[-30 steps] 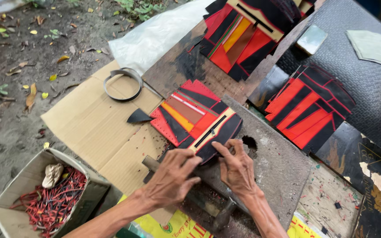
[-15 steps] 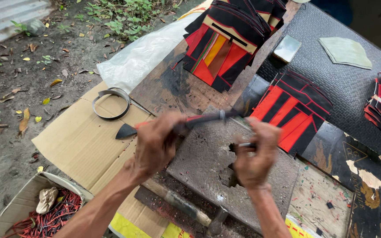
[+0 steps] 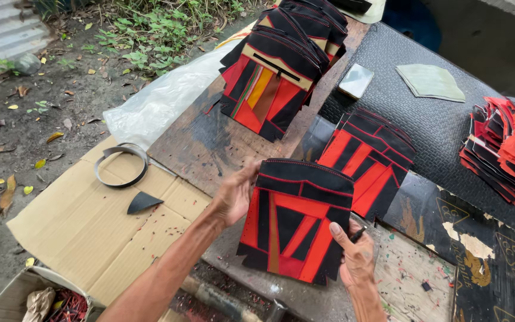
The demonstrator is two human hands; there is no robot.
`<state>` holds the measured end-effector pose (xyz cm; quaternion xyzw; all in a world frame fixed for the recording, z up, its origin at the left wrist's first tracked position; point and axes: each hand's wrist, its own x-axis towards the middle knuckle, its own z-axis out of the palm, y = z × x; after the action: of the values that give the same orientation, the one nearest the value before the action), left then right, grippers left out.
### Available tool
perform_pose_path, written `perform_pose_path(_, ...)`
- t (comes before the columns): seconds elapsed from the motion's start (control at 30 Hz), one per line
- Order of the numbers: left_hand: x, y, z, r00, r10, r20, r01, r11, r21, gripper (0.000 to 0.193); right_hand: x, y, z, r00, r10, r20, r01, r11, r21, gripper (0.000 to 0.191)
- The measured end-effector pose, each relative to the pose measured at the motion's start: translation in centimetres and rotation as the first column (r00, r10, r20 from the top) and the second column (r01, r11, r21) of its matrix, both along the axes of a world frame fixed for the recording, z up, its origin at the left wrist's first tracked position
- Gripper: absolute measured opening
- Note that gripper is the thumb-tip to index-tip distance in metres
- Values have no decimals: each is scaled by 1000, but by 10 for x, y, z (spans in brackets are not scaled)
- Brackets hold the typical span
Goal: The person hammers small tacks along the edge of a colorful patchwork bag, holding each tack in place with one hand while striking it with a hammer in the other. They work around the bag's edge, then pick up another finished bag and continue hammering tacks along its edge.
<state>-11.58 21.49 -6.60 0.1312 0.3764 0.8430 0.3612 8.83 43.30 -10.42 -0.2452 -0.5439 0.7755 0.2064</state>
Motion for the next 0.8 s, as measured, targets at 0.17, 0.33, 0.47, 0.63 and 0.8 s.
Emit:
perform_pose_path(0.17, -19, 21, -35, 957, -162, 242, 119, 976, 183, 78, 1, 19, -21, 993, -92, 70, 94, 995, -18, 41)
perform_pose_path(0.33, -24, 78, -68, 992, 84, -92, -105, 962, -252, 37, 3, 40, -37, 988, -152, -21, 149, 984, -99, 35)
perform_pose_path(0.47, -48, 143, -53, 972, 45, -229, -98, 969, -228, 29, -7, 81, -32, 891, -417, 179, 442, 887, -132, 30)
perform_pose_path(0.63, -68, 193, -13, 788, 16, -616, -335, 850, -407, 62, -31, 145, -21, 890, -419, -181, 456, 797, 395, 29)
perform_pose_path(0.8, -34, 172, -29, 577, -277, -769, -444, 683, -580, 89, -19, 140, -44, 821, -568, 60, 358, 594, 720, 40)
